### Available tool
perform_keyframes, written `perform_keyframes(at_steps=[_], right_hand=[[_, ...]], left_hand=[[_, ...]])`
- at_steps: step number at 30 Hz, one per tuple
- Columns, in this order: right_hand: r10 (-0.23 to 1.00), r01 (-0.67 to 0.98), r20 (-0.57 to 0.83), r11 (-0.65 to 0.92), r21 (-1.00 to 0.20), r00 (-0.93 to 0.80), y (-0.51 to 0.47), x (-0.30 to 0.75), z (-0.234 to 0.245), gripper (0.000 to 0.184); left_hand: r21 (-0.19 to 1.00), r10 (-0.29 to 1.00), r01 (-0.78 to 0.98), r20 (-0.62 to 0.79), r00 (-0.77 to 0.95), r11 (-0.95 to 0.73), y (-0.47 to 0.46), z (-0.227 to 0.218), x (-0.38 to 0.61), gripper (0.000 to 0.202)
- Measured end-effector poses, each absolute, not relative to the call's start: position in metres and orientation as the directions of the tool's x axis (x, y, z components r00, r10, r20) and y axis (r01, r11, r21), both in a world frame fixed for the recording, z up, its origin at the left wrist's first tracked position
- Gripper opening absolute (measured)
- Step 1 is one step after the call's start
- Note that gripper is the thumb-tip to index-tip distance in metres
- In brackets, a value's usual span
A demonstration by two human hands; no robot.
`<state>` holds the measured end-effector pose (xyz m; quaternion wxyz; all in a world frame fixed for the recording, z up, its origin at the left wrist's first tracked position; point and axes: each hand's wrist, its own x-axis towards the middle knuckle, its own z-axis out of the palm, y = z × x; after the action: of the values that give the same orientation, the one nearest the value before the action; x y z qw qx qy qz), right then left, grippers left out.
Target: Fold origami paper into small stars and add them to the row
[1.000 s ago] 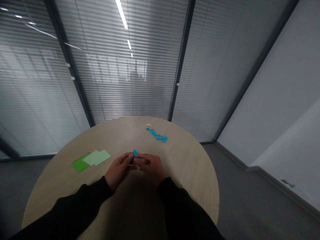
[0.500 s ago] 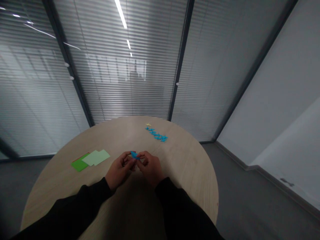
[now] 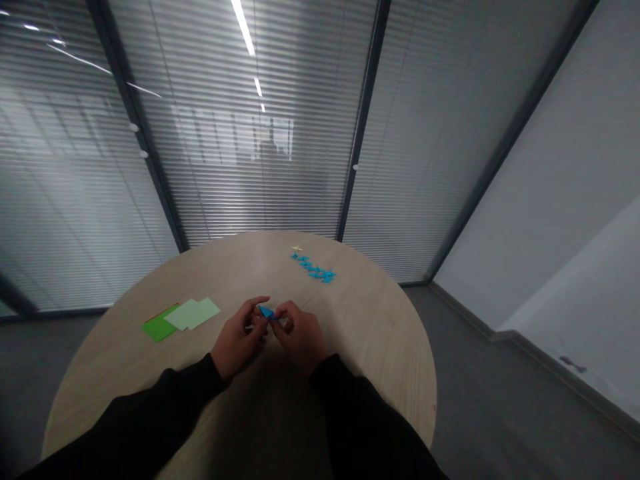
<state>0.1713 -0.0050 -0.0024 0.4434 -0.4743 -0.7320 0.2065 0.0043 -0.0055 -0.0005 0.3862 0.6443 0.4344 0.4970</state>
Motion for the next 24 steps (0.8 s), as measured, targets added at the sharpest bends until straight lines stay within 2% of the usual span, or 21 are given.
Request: perform_keyframes(at_steps=[6,14,16,20,24], right_hand=[[0.847,0.532,0.481,0.522,-0.667,-0.228,-0.0035,0.1725,-0.0034,0.010],[0.777,0.547,0.588,0.601,-0.583,-0.226,-0.0008,0.1753,-0.0067,0.022],[0.746,0.606,0.620,0.617,-0.502,-0.245,-0.0001,0.1762,-0.0084,0.019],[0.651,0.749,0.695,0.615,-0.247,-0.305,0.0004,0.1750,-0.0094,0.016],[0.582,0.801,0.705,0.598,-0.035,-0.404,-0.0020,0.1717,-0.0037,0.015]], left_hand=[[0.942,0.960,0.202,0.243,0.136,-0.267,-0.0040,-0.0026,0.0023,0.026],[0.988,0.968,-0.043,0.153,0.200,-0.147,-0.0014,-0.0049,0.0065,0.043],[0.991,0.973,-0.088,0.112,0.202,-0.096,-0.0004,-0.0061,0.0071,0.045],[0.987,0.983,-0.163,0.028,0.180,0.002,0.0018,-0.0081,0.0071,0.048],[0.981,0.983,-0.192,0.004,0.186,0.032,0.0016,-0.0067,0.0071,0.047]])
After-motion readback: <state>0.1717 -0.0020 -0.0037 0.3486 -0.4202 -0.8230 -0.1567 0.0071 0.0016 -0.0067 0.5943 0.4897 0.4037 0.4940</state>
